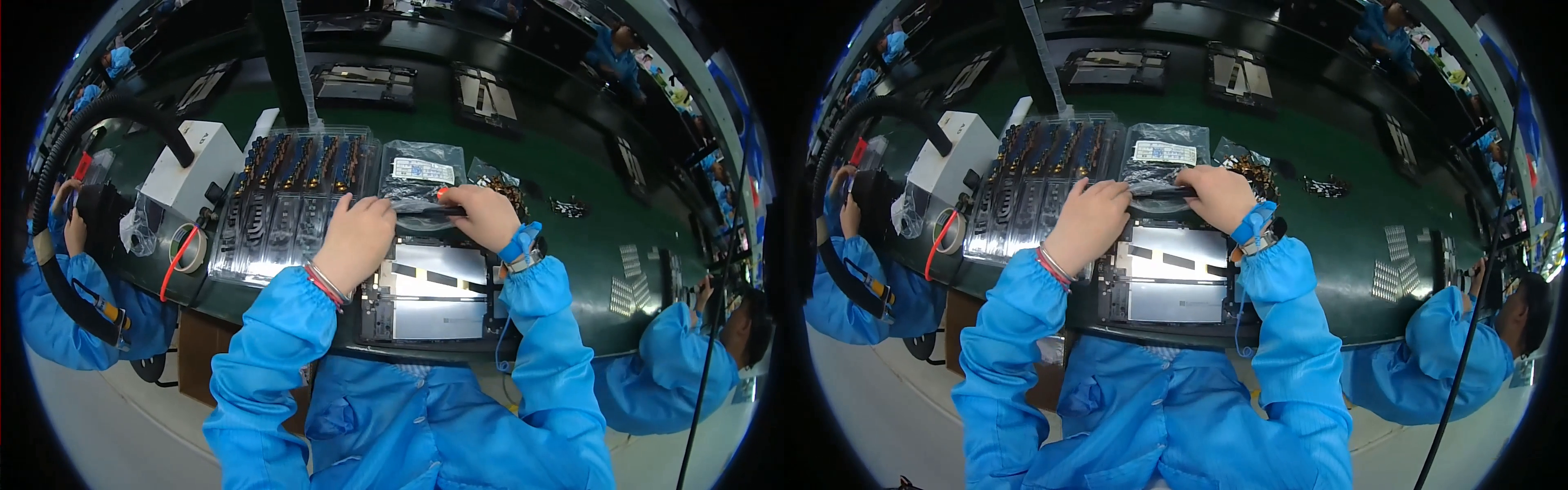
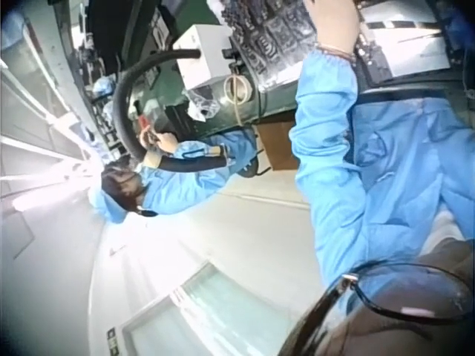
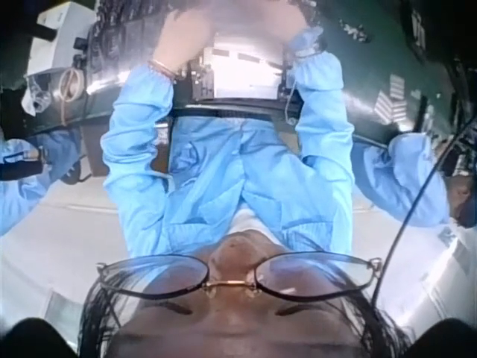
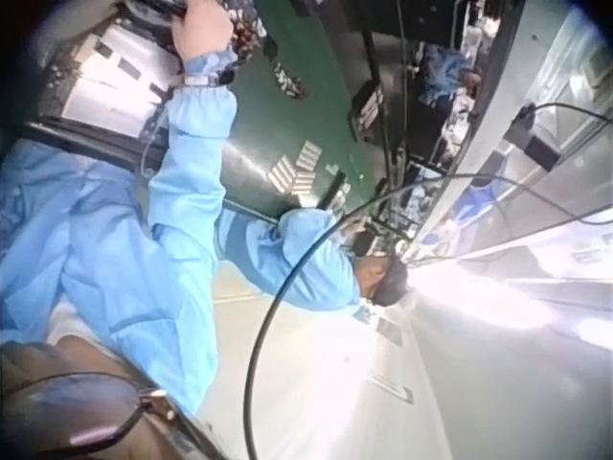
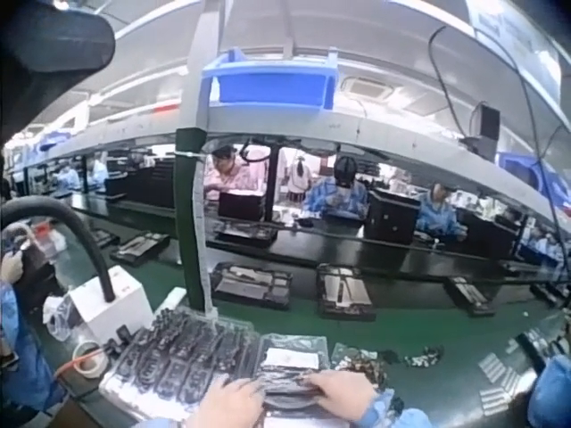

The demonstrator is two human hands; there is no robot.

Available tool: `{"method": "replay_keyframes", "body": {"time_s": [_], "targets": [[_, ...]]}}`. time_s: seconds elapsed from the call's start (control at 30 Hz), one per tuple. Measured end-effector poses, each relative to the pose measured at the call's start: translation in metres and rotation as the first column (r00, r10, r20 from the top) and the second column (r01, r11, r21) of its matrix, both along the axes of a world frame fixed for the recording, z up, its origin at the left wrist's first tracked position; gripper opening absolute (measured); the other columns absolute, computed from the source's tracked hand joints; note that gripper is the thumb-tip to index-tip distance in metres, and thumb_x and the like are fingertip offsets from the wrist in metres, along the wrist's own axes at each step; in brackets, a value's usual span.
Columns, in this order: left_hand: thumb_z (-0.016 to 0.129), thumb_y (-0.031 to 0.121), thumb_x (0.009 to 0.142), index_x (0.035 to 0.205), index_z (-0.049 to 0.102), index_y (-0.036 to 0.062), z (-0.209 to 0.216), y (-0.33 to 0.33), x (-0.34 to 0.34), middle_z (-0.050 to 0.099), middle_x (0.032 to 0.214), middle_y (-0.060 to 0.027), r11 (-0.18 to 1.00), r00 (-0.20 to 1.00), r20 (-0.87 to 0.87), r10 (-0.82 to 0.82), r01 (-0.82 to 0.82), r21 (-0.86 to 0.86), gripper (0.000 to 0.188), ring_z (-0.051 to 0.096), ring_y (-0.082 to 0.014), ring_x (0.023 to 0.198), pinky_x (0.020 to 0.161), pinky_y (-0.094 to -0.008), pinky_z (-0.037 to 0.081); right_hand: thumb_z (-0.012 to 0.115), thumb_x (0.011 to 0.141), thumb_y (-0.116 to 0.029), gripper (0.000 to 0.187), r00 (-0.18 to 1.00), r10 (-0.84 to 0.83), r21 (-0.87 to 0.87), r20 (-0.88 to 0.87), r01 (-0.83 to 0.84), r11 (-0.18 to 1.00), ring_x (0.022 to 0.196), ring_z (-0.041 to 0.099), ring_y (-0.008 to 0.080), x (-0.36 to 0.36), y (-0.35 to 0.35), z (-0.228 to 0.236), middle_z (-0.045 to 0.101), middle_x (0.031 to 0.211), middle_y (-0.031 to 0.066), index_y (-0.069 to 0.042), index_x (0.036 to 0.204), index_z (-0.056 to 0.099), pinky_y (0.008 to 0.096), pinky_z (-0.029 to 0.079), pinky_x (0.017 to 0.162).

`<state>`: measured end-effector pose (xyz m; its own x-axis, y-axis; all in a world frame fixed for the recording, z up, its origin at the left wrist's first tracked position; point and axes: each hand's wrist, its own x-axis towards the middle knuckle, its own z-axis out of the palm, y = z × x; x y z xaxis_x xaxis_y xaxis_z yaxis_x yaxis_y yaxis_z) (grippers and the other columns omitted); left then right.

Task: The person assembles internal components and a battery into the housing of a tablet-sized electronic device, then connects a ribbon cable to the internal components using tweezers and a precision pick.

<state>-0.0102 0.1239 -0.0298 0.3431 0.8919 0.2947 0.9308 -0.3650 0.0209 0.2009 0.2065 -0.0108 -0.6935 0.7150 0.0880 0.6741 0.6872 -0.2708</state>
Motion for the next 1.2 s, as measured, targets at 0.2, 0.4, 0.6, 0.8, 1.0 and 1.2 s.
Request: {"method": "replay_keyframes", "body": {"time_s": [0.2, 0.4, 0.6, 0.8, 1.0, 1.2], "targets": [[0.055, 0.015, 0.081, 0.092, 0.061, 0.0027, 0.038, 0.026, -0.008, 0.062, 0.097, -0.0112, 0.918, 0.960, 0.279, -0.020, 0.128, -0.376, 0.018, 0.057, -0.0292, 0.094, 0.083, -0.0377, 0.044, 0.059, 0.071, -0.007, 0.022, 0.982, -0.004, 0.120, -0.189, 0.027, 0.992, 0.080, 0.060, 0.0281, 0.001, -0.004, -0.014, 0.061, 0.085, 0.0069, -0.011, 0.092, 0.057, 0.0376, 0.048, 0.065], [0.058, 0.028, 0.081, 0.121, 0.048, 0.0068, -0.004, 0.143, -0.008, 0.054, 0.117, -0.0108, 0.988, 0.995, 0.037, -0.088, 0.082, 0.129, 0.047, 0.048, -0.0275, 0.112, 0.095, -0.0456, 0.036, 0.058, 0.066, -0.001, 0.035, 0.909, -0.112, 0.253, -0.401, 0.228, 0.940, 0.070, 0.059, 0.0305, -0.009, -0.026, -0.032, 0.061, 0.084, 0.0064, -0.014, 0.098, 0.056, 0.0390, 0.047, 0.058], [0.059, 0.034, 0.079, 0.104, 0.062, 0.0158, -0.002, 0.175, 0.010, 0.062, 0.098, -0.0055, 0.936, 0.988, -0.145, 0.043, -0.091, -0.341, 0.032, 0.056, -0.0244, 0.100, 0.095, -0.0543, 0.029, 0.059, 0.064, 0.000, 0.035, 0.927, -0.049, 0.292, -0.372, 0.167, 0.942, 0.067, 0.059, 0.0274, -0.008, -0.026, -0.044, 0.060, 0.080, 0.0056, -0.013, 0.096, 0.058, 0.0367, 0.047, 0.056], [0.060, 0.025, 0.076, 0.077, 0.067, 0.0187, 0.031, 0.154, -0.002, 0.059, 0.079, -0.0013, 1.000, 0.991, 0.137, -0.001, 0.002, -0.010, 0.009, 0.058, -0.0208, 0.088, 0.093, -0.0549, 0.031, 0.059, 0.064, 0.000, 0.032, 0.928, -0.045, 0.298, -0.370, 0.165, 0.940, 0.065, 0.059, 0.0253, -0.006, -0.021, -0.037, 0.060, 0.080, 0.0043, -0.013, 0.093, 0.059, 0.0353, 0.047, 0.056], [0.060, 0.023, 0.078, 0.079, 0.066, 0.0163, 0.023, 0.135, 0.005, 0.059, 0.083, -0.0002, 1.000, 0.985, 0.174, 0.017, -0.019, 0.010, 0.010, 0.057, -0.0202, 0.089, 0.096, -0.0549, 0.030, 0.061, 0.063, -0.002, 0.031, 0.911, -0.015, 0.334, -0.412, 0.166, 0.928, 0.065, 0.059, 0.0251, -0.002, -0.020, -0.040, 0.060, 0.080, 0.0040, -0.012, 0.092, 0.059, 0.0344, 0.046, 0.056], [0.059, 0.023, 0.079, 0.079, 0.066, 0.0152, 0.029, 0.134, 0.004, 0.059, 0.082, -0.0009, 0.980, 0.950, 0.311, 0.033, -0.092, 0.177, 0.010, 0.057, -0.0210, 0.087, 0.095, -0.0535, 0.030, 0.062, 0.061, -0.002, 0.034, 0.899, -0.022, 0.298, -0.437, 0.168, 0.940, 0.067, 0.059, 0.0249, -0.004, -0.020, -0.039, 0.060, 0.080, 0.0038, -0.012, 0.093, 0.059, 0.0348, 0.046, 0.057]]}}
